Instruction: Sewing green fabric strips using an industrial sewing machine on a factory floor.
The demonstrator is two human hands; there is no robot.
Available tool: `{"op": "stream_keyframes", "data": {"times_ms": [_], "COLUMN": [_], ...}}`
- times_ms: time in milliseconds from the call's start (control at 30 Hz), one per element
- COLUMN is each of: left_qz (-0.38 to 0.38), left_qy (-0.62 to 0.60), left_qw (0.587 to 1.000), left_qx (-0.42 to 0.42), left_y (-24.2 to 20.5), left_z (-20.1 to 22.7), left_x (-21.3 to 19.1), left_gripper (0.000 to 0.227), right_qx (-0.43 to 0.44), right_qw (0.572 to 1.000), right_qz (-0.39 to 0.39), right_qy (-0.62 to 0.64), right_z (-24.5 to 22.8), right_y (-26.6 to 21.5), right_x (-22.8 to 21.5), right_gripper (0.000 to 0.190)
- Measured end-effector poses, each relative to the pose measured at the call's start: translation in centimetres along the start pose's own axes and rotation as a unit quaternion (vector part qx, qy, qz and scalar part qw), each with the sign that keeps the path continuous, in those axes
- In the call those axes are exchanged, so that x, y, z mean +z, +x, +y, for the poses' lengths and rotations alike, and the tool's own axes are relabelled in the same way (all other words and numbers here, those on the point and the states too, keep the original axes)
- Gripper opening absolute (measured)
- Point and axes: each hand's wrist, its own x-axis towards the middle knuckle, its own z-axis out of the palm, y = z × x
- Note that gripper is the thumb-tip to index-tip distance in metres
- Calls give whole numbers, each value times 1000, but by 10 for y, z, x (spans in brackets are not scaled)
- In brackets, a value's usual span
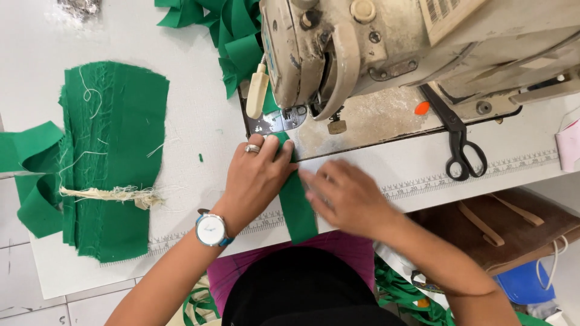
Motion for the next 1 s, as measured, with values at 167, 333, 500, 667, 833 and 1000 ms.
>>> {"op": "stream_keyframes", "data": {"times_ms": [167,333,500,667,833,1000], "left_qz": [17,33,58,57,55,54], "left_qy": [-32,-44,-16,-14,-18,-12], "left_qw": [999,998,997,994,991,992], "left_qx": [6,21,48,96,124,115], "left_y": [12,13,12,14,20,22], "left_z": [-17,-22,-19,-11,-15,-20], "left_x": [6,6,13,13,7,7], "left_gripper": [42,39,25,21,22,19], "right_qx": [22,1,-29,-30,-26,-5], "right_qw": [999,999,999,997,998,997], "right_qz": [-1,-12,43,65,61,73], "right_qy": [-25,36,-14,-11,-14,10], "right_z": [38,61,61,57,50,41], "right_y": [41,62,66,70,75,79], "right_x": [-26,-24,-21,-26,-35,-42], "right_gripper": [37,51,55,51,50,45]}}
